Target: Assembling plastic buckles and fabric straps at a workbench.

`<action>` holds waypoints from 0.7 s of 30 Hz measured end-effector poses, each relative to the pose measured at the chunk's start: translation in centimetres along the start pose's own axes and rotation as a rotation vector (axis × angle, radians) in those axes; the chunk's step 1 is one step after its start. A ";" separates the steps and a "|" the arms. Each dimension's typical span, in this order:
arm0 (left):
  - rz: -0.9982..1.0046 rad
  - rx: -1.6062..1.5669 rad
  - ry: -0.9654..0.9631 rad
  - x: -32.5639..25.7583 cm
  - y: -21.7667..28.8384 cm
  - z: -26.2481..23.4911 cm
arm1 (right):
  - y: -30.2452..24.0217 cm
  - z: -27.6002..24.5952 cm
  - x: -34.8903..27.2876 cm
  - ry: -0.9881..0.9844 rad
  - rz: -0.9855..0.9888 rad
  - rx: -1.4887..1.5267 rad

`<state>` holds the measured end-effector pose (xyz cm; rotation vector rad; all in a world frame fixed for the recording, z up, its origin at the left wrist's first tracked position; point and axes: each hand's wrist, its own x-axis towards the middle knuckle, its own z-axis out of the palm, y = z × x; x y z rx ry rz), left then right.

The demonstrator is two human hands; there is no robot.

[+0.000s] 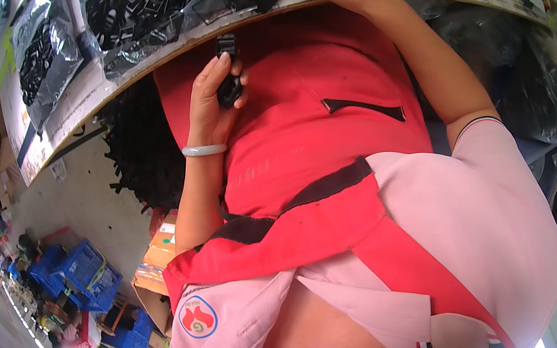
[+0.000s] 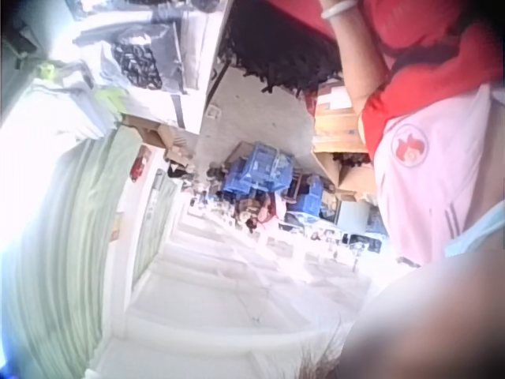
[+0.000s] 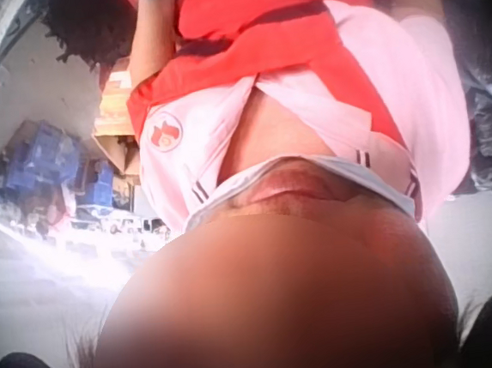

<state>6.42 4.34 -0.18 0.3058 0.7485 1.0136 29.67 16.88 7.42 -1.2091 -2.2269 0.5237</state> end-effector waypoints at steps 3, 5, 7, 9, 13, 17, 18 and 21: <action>0.112 0.166 0.118 -1.1 0.1 1.6 | -4.1 -1.0 -1.5 -0.269 0.339 0.557; 0.192 0.242 0.157 -1.2 0.2 2.3 | -6.4 0.6 -3.1 -0.417 0.516 0.928; 0.216 0.230 0.151 -1.1 0.0 2.6 | -7.0 2.1 -4.3 -0.511 0.638 1.111; 0.335 0.282 0.188 -1.0 -0.4 2.8 | -6.3 3.7 -5.0 -0.463 0.696 1.256; 0.354 0.301 0.195 -1.5 -0.3 3.1 | -6.5 4.8 -5.4 -0.423 0.733 1.399; 0.405 0.318 0.241 -1.4 -0.4 3.4 | -6.6 5.1 -5.3 -0.358 0.731 1.445; 0.414 0.287 0.279 -1.4 -0.4 3.7 | -6.6 5.1 -5.4 -0.331 0.721 1.470; 0.547 0.403 0.312 -0.9 -1.2 3.2 | -6.5 5.2 -5.5 -0.340 0.749 1.641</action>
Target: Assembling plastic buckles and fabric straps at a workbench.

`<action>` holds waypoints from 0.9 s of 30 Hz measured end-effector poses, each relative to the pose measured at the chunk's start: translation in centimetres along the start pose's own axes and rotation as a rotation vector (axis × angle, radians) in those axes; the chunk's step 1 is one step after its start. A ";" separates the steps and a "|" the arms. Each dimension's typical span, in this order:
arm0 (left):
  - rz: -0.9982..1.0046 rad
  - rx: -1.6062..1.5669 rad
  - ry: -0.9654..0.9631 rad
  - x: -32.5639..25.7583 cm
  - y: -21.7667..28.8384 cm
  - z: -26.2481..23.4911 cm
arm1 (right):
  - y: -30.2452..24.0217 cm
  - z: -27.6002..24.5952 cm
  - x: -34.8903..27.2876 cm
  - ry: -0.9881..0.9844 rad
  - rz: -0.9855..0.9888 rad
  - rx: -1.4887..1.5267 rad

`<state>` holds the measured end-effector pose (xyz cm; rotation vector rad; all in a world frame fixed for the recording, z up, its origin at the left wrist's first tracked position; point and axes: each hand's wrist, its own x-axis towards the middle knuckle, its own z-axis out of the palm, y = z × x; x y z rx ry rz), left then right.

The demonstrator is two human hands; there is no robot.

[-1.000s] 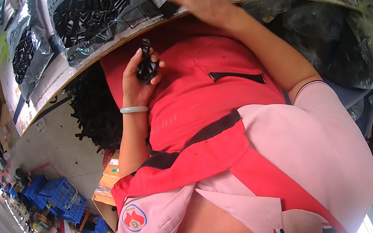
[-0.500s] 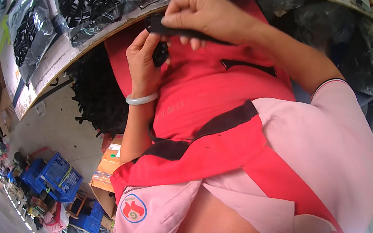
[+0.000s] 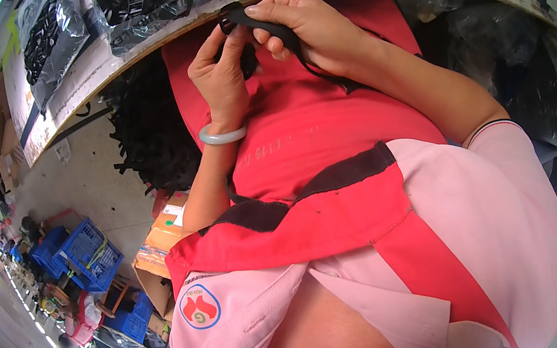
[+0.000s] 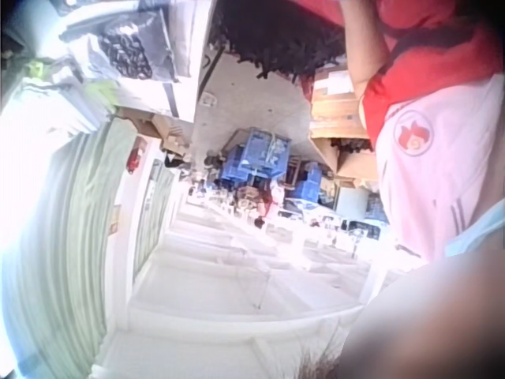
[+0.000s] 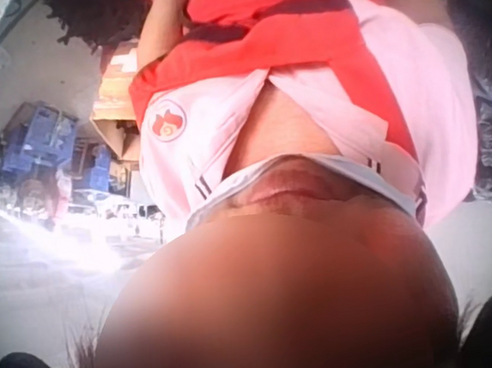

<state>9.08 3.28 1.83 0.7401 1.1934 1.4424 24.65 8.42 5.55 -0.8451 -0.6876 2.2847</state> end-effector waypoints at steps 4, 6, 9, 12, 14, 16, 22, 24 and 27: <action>0.226 0.111 0.005 1.0 -0.9 -0.6 | 0.0 1.6 0.6 0.013 -0.028 0.107; 0.566 0.303 -0.009 1.8 -1.0 -0.9 | 0.5 1.8 1.1 0.006 -0.106 0.112; 0.558 0.464 -0.087 2.1 -0.1 -2.0 | 0.2 0.4 2.0 -0.045 -0.061 0.050; 0.213 0.363 -0.129 0.7 1.3 -2.0 | -0.1 -0.8 1.9 -0.108 0.001 -0.077; -0.405 -0.239 -0.181 0.5 2.2 -2.9 | 0.3 -0.2 1.4 0.087 -0.131 -0.292; -0.391 -0.254 -0.174 0.6 1.1 -3.4 | 1.6 -0.8 1.7 0.013 -0.290 -0.488; -0.214 -0.149 -0.095 0.2 2.7 -1.6 | 0.2 1.8 -0.3 -0.055 -0.811 -0.791; -0.183 -0.132 -0.075 0.2 3.1 -1.4 | -1.0 2.3 -1.1 0.100 -0.422 -0.704; -0.153 -0.048 -0.041 0.1 2.6 -1.4 | -1.0 1.7 -0.4 0.139 -0.294 -0.724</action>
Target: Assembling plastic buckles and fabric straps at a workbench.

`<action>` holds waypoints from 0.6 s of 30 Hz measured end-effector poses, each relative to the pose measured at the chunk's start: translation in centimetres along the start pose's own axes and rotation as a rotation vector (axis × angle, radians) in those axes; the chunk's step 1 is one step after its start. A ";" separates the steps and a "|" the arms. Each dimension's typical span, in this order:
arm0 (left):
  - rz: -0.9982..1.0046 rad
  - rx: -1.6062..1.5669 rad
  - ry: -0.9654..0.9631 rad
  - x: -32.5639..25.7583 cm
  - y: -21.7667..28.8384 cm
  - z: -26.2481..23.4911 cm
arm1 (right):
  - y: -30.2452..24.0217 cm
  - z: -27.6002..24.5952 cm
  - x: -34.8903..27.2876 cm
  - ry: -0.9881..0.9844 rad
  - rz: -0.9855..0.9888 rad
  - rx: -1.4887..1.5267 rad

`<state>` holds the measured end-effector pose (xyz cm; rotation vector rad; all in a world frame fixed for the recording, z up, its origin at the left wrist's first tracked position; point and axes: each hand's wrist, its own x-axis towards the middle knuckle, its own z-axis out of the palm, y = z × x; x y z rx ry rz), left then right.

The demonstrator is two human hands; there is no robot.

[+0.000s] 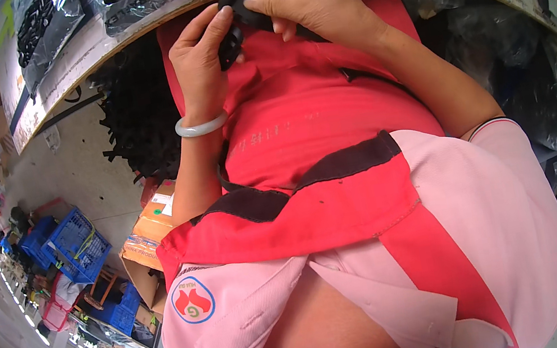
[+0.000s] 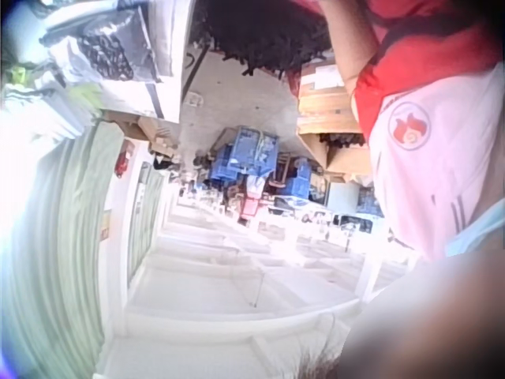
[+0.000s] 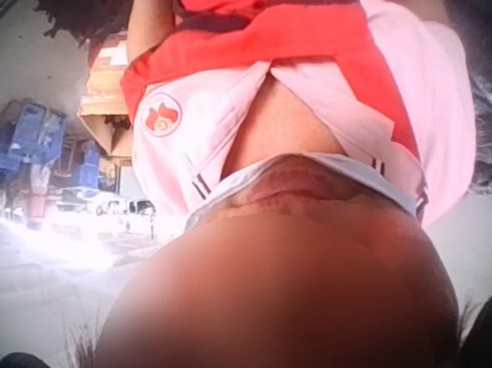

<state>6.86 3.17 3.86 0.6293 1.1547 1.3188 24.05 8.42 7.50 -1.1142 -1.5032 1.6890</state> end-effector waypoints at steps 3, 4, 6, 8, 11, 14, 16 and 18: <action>0.021 -0.025 0.035 -0.5 -0.4 0.4 | 0.5 -0.3 0.1 -0.046 0.075 -0.019; 0.040 -0.021 0.047 -0.5 -0.5 0.4 | 0.8 -0.3 0.1 -0.053 0.113 -0.026; 0.058 -0.016 0.057 -0.6 -0.8 0.5 | 1.1 0.0 0.1 -0.058 0.152 -0.031; 0.182 0.069 0.064 -0.6 -1.0 0.6 | 1.2 0.7 0.3 -0.011 0.147 0.113; 0.211 0.131 0.024 -0.4 -1.0 0.1 | 2.0 0.3 0.8 -0.005 0.152 0.152; 0.230 0.135 -0.063 -0.3 -1.4 -1.0 | 2.1 0.4 0.6 -0.033 0.161 0.156; 0.229 0.156 -0.073 -0.3 -1.4 -1.2 | 3.0 -0.6 1.4 -0.085 0.233 0.221; 0.232 0.178 -0.075 -0.4 -1.2 -1.4 | 3.2 -1.2 1.5 -0.266 0.365 0.287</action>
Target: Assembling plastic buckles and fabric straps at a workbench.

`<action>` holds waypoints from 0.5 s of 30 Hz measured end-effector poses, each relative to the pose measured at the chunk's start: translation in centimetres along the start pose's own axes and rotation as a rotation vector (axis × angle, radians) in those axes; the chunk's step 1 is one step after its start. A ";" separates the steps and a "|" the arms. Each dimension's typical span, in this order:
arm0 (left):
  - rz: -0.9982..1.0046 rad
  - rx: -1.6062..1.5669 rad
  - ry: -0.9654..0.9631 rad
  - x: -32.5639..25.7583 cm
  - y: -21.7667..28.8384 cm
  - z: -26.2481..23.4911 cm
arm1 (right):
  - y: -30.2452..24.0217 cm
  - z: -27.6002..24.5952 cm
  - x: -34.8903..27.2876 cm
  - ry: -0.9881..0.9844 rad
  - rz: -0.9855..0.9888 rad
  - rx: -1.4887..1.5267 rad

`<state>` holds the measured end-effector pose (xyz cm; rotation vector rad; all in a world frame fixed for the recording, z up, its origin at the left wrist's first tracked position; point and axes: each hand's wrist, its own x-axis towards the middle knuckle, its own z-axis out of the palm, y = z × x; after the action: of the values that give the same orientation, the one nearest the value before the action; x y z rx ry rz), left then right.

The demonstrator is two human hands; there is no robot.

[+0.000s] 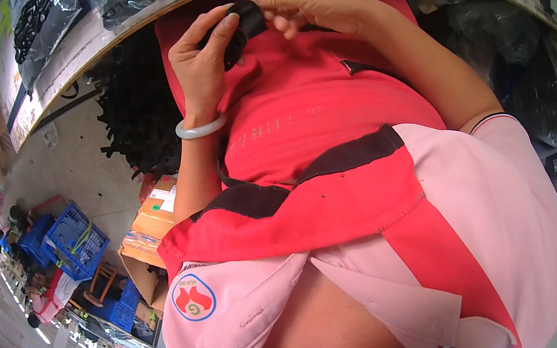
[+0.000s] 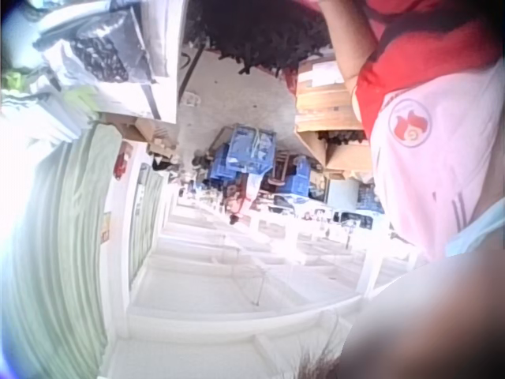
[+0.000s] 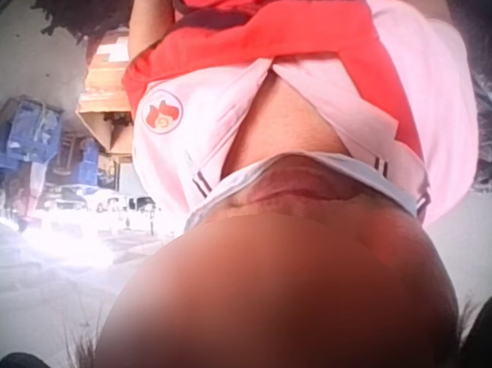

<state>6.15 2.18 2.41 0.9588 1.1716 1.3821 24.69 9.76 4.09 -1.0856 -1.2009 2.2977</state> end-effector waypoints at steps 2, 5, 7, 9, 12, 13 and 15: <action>-0.016 0.020 -0.042 -0.5 0.4 -0.4 | 0.0 -0.3 0.7 -0.099 0.036 -0.002; -0.116 -0.045 -0.073 -1.3 1.4 -2.3 | 0.2 1.4 2.0 -0.048 -0.036 -0.124; -0.160 0.052 -0.081 -2.2 3.1 -3.5 | 0.2 1.2 4.3 0.016 -0.110 -0.278; -0.171 0.195 -0.031 -3.9 4.7 -6.7 | 0.0 3.8 4.5 -0.081 -0.143 -0.311; -0.321 0.202 0.271 -8.4 8.4 -12.5 | -0.9 5.7 3.7 -0.098 -0.275 -0.464; -0.236 0.250 0.442 -10.1 8.4 -14.4 | -0.8 5.5 3.5 -0.091 -0.309 -0.488; -0.010 0.638 0.748 -12.1 8.3 -17.4 | -0.3 5.0 3.7 -0.100 -0.300 -0.540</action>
<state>-10.71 -12.23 7.57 0.8622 2.2691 1.4257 18.46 9.34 4.39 -0.8732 -1.9483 1.8625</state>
